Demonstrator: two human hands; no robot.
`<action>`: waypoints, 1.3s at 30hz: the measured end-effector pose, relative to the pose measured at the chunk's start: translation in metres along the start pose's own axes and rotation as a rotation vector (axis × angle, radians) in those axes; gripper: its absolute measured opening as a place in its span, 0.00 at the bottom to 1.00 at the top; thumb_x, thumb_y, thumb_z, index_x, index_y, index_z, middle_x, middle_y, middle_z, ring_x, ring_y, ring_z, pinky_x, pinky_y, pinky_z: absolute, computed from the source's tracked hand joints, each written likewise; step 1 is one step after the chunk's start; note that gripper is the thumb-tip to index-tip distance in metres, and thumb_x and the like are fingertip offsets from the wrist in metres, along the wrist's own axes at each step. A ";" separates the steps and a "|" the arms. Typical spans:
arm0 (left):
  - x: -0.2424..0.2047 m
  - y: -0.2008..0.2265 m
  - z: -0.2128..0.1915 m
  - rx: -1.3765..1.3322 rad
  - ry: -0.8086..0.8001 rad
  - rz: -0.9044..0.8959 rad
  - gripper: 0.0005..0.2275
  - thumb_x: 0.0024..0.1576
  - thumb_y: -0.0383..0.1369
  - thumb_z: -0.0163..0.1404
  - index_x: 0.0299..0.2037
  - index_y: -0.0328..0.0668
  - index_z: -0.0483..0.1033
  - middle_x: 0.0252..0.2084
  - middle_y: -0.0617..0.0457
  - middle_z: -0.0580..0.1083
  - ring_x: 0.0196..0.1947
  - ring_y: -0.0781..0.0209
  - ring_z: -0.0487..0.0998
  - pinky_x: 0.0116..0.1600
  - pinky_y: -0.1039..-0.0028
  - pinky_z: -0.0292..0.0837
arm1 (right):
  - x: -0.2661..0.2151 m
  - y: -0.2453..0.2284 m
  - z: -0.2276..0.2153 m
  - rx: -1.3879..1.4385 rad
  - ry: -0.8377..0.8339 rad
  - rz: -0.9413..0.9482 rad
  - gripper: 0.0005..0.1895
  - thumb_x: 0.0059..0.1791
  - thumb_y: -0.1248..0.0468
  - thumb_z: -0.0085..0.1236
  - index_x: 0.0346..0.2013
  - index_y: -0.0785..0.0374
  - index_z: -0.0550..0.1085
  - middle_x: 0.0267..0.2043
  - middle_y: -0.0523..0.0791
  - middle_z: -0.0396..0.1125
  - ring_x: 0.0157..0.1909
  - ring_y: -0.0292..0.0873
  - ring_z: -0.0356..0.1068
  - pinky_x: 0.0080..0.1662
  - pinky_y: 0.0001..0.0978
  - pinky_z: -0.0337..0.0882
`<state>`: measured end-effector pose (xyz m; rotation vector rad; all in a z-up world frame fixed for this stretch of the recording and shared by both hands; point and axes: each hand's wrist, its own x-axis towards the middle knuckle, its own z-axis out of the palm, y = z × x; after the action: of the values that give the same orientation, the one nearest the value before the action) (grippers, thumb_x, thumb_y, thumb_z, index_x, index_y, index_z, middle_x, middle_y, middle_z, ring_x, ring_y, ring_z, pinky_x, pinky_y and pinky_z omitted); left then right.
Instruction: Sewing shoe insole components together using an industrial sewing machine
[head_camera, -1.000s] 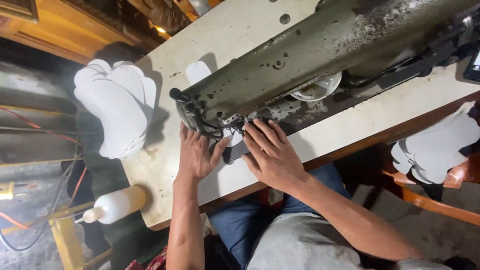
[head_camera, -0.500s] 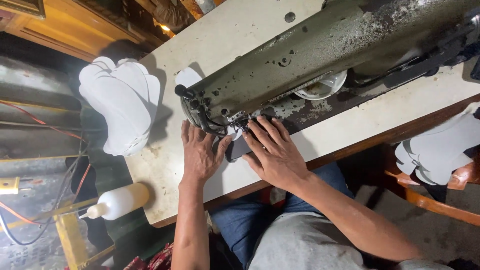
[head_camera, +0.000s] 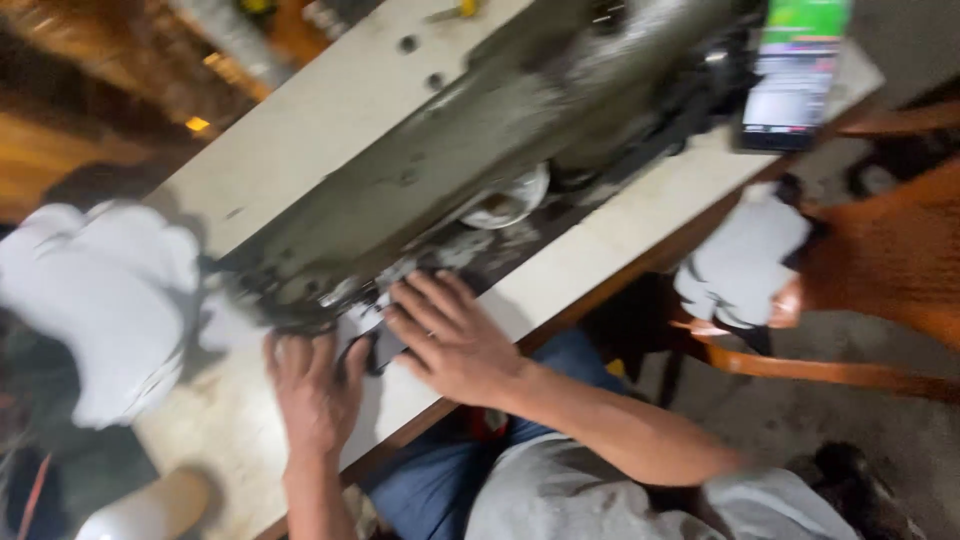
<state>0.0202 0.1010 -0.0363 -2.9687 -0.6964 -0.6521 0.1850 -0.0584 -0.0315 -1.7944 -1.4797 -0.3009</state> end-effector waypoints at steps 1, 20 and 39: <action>0.007 0.011 -0.015 -0.036 -0.008 0.041 0.17 0.61 0.46 0.54 0.48 0.39 0.79 0.43 0.42 0.72 0.52 0.41 0.75 0.70 0.46 0.60 | 0.000 0.000 -0.005 0.010 -0.131 0.027 0.24 0.54 0.51 0.55 0.59 0.64 0.73 0.66 0.55 0.64 0.72 0.59 0.57 0.71 0.59 0.53; -0.015 0.045 -0.033 0.024 -0.002 -0.066 0.23 0.58 0.48 0.56 0.54 0.37 0.75 0.59 0.43 0.73 0.52 0.42 0.73 0.58 0.55 0.67 | 0.006 -0.001 -0.011 -0.005 -0.305 0.025 0.27 0.57 0.48 0.47 0.62 0.64 0.72 0.72 0.54 0.61 0.75 0.57 0.55 0.74 0.57 0.49; -0.044 0.097 -0.067 -0.129 -0.320 -0.231 0.30 0.60 0.47 0.52 0.72 0.49 0.60 0.74 0.38 0.58 0.75 0.34 0.54 0.64 0.48 0.62 | 0.005 -0.002 -0.008 -0.037 -0.293 -0.001 0.22 0.57 0.55 0.50 0.64 0.61 0.72 0.74 0.51 0.56 0.76 0.54 0.50 0.74 0.54 0.51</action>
<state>0.0001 -0.0128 0.0145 -3.1767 -1.0683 -0.2329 0.1869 -0.0602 -0.0219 -1.9300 -1.6838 -0.0669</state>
